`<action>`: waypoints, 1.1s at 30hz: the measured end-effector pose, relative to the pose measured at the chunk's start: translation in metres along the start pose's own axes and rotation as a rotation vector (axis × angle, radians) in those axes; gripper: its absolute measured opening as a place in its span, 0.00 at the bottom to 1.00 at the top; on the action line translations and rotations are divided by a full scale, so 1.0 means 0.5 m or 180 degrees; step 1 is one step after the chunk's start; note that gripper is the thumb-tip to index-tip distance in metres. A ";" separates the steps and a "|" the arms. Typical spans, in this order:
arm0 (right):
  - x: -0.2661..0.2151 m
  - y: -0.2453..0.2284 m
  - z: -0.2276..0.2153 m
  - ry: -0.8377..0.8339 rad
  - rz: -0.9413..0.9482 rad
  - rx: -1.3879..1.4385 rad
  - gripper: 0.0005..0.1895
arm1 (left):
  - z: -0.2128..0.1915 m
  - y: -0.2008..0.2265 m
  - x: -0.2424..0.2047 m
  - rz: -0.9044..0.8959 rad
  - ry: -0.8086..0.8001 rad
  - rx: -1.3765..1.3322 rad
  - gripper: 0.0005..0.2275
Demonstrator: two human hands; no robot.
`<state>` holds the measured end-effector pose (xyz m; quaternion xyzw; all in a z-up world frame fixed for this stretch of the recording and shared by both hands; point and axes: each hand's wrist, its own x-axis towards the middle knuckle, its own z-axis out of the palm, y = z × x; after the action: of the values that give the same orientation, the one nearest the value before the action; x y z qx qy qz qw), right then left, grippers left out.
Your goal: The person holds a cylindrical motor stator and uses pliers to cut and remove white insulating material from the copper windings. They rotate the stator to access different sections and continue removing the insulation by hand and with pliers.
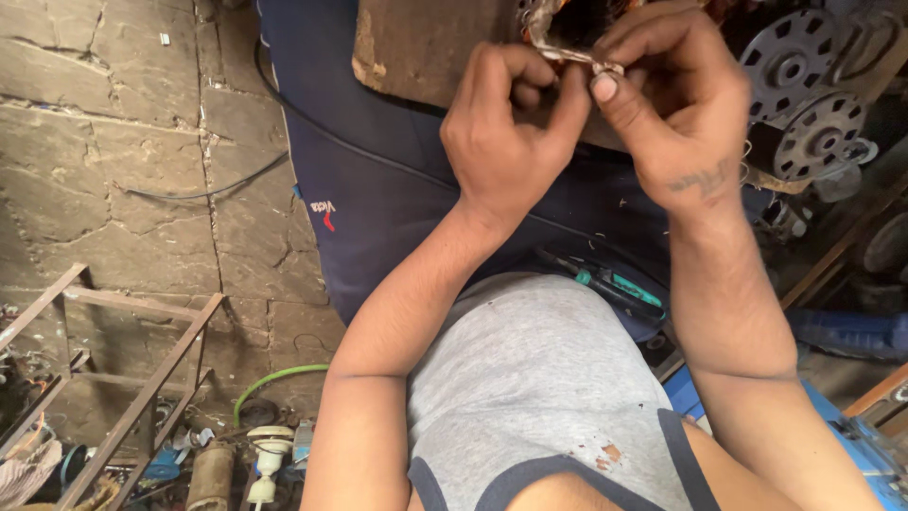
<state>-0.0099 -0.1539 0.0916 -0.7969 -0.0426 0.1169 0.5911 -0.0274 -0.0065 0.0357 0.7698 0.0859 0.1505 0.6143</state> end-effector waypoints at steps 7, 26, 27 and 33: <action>0.026 -0.047 0.015 0.0029 -0.0570 -0.1654 0.15 | -0.005 -0.018 -0.013 0.0024 -0.0018 -0.0076 0.09; 0.052 0.045 0.025 0.0435 -0.1631 -0.2469 0.05 | 0.002 -0.056 -0.022 -0.0256 -0.0125 -0.0936 0.06; 0.054 0.043 0.021 0.0325 -0.1531 -0.2483 0.04 | 0.004 -0.056 -0.020 -0.0239 -0.0126 -0.0937 0.07; 0.065 -0.010 -0.027 -0.0565 -0.1347 -0.2362 0.03 | -0.026 -0.026 0.001 -0.0036 -0.0006 -0.0871 0.13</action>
<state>0.0250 -0.1583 0.0955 -0.9160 -0.2947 0.0380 0.2696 -0.0307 0.0084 0.0257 0.6785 0.0684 0.1567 0.7145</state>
